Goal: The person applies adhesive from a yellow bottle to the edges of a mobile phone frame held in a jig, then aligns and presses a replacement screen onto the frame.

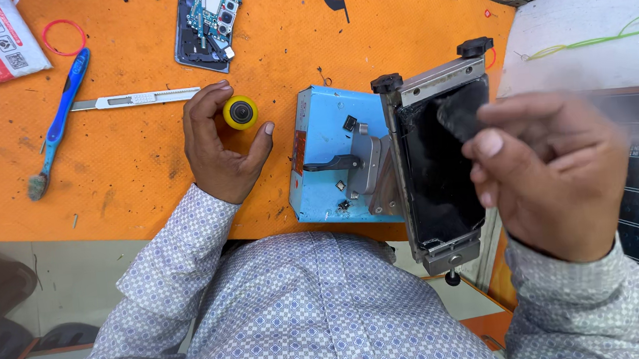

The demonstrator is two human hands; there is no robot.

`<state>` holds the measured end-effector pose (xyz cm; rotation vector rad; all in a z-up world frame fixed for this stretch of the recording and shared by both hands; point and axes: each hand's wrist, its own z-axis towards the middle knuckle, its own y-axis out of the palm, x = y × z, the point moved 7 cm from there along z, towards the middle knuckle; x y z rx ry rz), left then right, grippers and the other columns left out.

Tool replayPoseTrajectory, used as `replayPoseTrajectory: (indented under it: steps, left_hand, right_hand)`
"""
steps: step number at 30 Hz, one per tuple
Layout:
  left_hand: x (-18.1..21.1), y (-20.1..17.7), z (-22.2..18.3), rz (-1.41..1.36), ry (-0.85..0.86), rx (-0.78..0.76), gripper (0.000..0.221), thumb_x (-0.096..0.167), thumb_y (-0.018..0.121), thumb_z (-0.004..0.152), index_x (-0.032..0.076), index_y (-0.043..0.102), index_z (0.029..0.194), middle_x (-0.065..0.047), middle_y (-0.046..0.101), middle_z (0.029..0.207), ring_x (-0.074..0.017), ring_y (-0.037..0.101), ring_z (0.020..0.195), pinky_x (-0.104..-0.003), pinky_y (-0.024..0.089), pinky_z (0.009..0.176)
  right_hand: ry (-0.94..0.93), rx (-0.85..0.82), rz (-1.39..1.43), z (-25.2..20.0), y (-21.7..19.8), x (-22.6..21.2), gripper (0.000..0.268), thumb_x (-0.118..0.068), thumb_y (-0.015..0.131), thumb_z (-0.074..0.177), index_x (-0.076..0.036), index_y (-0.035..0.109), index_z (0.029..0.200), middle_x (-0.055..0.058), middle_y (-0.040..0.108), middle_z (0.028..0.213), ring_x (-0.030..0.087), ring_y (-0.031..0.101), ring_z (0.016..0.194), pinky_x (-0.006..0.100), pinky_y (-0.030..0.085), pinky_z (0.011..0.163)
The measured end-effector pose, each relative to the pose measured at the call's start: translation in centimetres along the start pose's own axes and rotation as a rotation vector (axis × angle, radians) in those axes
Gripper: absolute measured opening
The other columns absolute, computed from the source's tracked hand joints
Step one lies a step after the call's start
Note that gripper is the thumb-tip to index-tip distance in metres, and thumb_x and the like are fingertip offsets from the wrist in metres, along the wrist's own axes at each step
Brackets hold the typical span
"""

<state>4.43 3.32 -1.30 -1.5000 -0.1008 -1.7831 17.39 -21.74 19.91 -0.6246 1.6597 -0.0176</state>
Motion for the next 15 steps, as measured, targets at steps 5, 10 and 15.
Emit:
replayPoseTrajectory:
  steps: [5,10,15]
  left_hand:
    - [0.0,-0.1,0.0,-0.014,0.023,0.006,0.073,0.012,0.091,0.088,0.007,0.042,0.142,-0.016,0.049,0.144,-0.0306,0.056,0.134,-0.038,0.055,0.112]
    - [0.0,-0.1,0.0,0.010,0.029,-0.004,0.075,0.013,0.092,0.087,0.008,0.041,0.142,-0.016,0.049,0.144,-0.0300,0.057,0.133,-0.038,0.055,0.111]
    - [-0.2,0.0,-0.1,0.008,0.022,-0.005,0.075,0.012,0.092,0.088,0.008,0.041,0.143,-0.016,0.048,0.145,-0.0299,0.056,0.134,-0.038,0.055,0.112]
  right_hand:
    - [-0.152,-0.033,-0.245,0.9,1.0,-2.0,0.011,-0.006,0.070,0.097,0.003,0.069,0.104,0.011,0.073,0.086,0.009,0.068,0.065,0.020,0.055,0.054]
    - [-0.310,-0.118,-0.451,0.7,2.3,-2.4,0.012,-0.003,0.075,0.104,0.005,0.071,0.113,0.012,0.075,0.087,0.010,0.071,0.067,0.019,0.056,0.057]
    - [-0.302,-0.087,-0.485,0.8,2.7,-2.9,0.012,-0.003,0.073,0.096,0.004,0.070,0.105,0.011,0.073,0.085,0.010,0.070,0.068,0.021,0.057,0.059]
